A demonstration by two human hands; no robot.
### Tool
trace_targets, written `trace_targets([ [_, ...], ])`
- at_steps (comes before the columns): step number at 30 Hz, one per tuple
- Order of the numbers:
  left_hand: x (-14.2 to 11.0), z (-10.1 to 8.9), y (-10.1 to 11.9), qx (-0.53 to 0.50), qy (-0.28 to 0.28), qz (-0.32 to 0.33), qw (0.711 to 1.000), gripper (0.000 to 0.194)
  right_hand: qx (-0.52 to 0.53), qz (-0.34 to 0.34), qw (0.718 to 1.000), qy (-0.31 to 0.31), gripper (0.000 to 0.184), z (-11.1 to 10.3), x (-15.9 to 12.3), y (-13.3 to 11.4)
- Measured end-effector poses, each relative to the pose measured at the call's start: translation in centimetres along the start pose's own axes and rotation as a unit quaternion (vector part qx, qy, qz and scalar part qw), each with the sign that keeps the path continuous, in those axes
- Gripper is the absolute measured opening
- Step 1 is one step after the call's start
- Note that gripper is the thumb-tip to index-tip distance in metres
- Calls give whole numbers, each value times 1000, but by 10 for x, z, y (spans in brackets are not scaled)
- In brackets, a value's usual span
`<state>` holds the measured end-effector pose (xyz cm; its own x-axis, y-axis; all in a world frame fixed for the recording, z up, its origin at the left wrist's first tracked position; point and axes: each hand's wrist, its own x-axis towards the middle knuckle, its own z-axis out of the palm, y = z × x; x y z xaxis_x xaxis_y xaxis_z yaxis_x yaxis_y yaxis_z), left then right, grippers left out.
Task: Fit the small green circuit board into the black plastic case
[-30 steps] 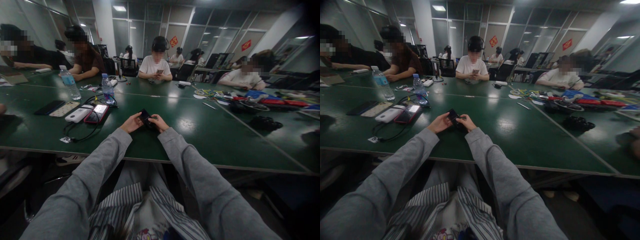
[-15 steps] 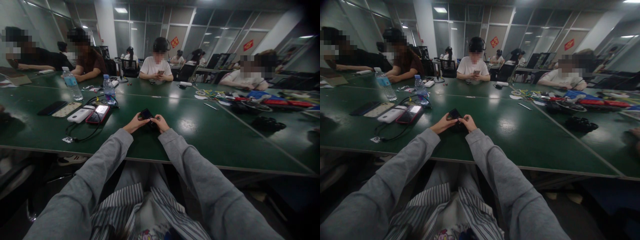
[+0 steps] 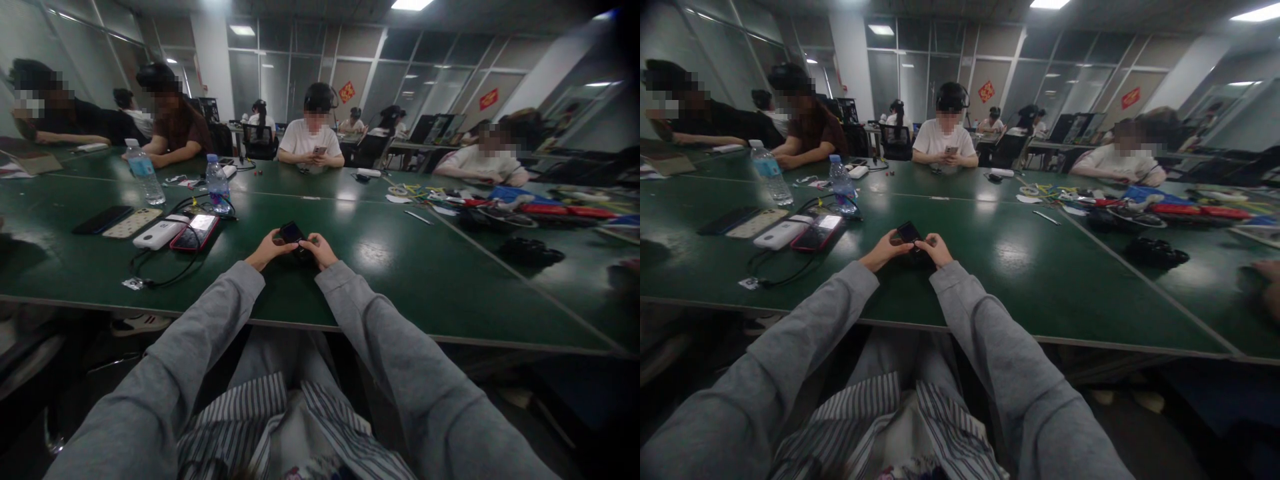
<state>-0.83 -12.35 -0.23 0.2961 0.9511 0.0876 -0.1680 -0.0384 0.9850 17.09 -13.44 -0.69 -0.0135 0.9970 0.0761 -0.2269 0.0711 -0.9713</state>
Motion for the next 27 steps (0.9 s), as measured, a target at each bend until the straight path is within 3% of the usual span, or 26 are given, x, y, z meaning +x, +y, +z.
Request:
trace_targets([
  [8,-2,0,2,-12,-14,12,1000,74,0,-18,1000,-18,57,-2,1,2],
  [13,2,2,2,-87,-1,-34,996,59,-1,-10,1000,-19,59,-5,3,2],
  [19,3,3,5,-100,17,-34,994,44,-17,-5,1000,-21,58,-6,5,2],
  [27,8,-3,1,-115,9,-41,993,43,-32,-18,999,-18,58,-5,6,5],
])
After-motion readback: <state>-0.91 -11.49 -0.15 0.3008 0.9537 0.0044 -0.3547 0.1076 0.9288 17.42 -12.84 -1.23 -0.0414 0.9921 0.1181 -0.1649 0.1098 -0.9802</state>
